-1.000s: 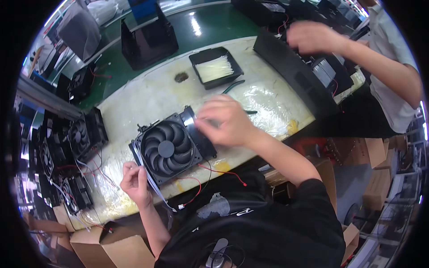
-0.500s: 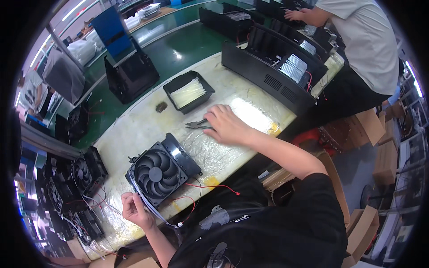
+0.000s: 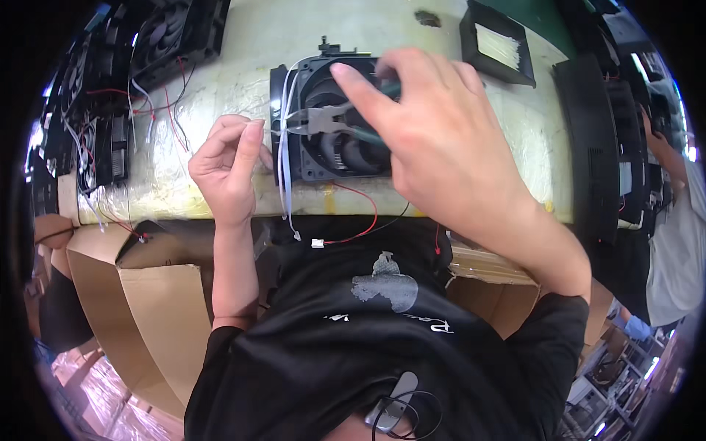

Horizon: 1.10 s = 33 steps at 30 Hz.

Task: Assembling electronic cooling fans into plastic housings and routing the associated wiring.

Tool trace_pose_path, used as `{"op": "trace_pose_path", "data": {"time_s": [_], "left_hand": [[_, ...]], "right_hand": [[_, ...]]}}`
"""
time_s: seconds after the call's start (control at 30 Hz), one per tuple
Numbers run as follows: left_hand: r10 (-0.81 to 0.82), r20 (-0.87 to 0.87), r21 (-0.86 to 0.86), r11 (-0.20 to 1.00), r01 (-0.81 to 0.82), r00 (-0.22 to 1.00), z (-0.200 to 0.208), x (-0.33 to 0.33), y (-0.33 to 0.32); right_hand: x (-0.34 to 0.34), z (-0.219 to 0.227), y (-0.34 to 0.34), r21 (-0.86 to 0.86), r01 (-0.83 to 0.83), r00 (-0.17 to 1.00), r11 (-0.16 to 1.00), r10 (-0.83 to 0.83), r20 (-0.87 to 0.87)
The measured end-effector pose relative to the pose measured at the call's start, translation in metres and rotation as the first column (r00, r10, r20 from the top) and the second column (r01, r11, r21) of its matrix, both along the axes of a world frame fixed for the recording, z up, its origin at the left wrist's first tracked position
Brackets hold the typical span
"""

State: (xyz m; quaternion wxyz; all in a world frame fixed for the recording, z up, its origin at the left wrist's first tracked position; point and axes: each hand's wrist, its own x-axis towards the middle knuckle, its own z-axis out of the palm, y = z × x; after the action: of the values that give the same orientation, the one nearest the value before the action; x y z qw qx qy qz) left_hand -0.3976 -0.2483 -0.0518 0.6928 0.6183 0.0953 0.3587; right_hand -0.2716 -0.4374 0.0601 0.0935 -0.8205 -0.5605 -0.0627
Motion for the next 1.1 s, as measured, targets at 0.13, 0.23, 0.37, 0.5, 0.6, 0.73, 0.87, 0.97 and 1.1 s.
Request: {"op": "trace_pose_path", "data": {"time_s": [0.13, 0.23, 0.37, 0.5, 0.6, 0.73, 0.87, 0.97, 1.1], "left_hand": [[-0.003, 0.024, -0.009, 1.000, 0.003, 1.000, -0.005, -0.003, -0.001], [-0.009, 0.012, -0.012, 1.000, 0.009, 1.000, -0.006, -0.009, -0.003], [0.000, 0.007, -0.006, 1.000, 0.000, 1.000, -0.009, -0.010, -0.004], [0.043, 0.027, 0.156, 0.987, -0.046, 0.999, -0.007, -0.008, 0.000], [0.059, 0.009, 0.102, 0.993, -0.060, 0.998, -0.001, -0.001, -0.006], [0.161, -0.071, -0.133, 0.977, -0.169, 0.984, 0.001, -0.011, -0.006], [0.592, -0.038, 0.034, 0.806, -0.591, 0.805, 0.005, -0.069, 0.009], [0.777, 0.065, 0.170, 0.610, -0.774, 0.626, -0.035, -0.117, 0.008], [0.818, -0.184, 0.537, 0.548, -0.641, 0.545, -0.144, -0.148, 0.010]], "right_hand": [[-0.006, 0.001, 0.024, -0.118, -0.062, 0.987, 0.991, 0.079, 0.142], [-0.016, 0.003, 0.031, -0.195, -0.070, 0.976, 0.978, 0.107, 0.189], [-0.025, 0.009, 0.037, -0.318, -0.045, 0.971, 0.947, 0.116, 0.210], [-0.022, 0.015, 0.040, -0.352, -0.065, 0.980, 0.934, 0.126, 0.155], [-0.019, 0.010, 0.037, -0.360, -0.063, 0.981, 0.931, 0.124, 0.149], [-0.023, 0.007, 0.023, -0.230, -0.068, 0.990, 0.971, 0.094, 0.104], [-0.019, 0.000, -0.046, 0.038, 0.170, 0.967, 0.985, -0.159, -0.201], [0.005, -0.027, -0.115, 0.003, 0.536, 0.798, 0.844, -0.505, -0.329], [0.039, -0.089, -0.135, -0.105, 0.585, 0.775, 0.804, -0.592, -0.219]]}}
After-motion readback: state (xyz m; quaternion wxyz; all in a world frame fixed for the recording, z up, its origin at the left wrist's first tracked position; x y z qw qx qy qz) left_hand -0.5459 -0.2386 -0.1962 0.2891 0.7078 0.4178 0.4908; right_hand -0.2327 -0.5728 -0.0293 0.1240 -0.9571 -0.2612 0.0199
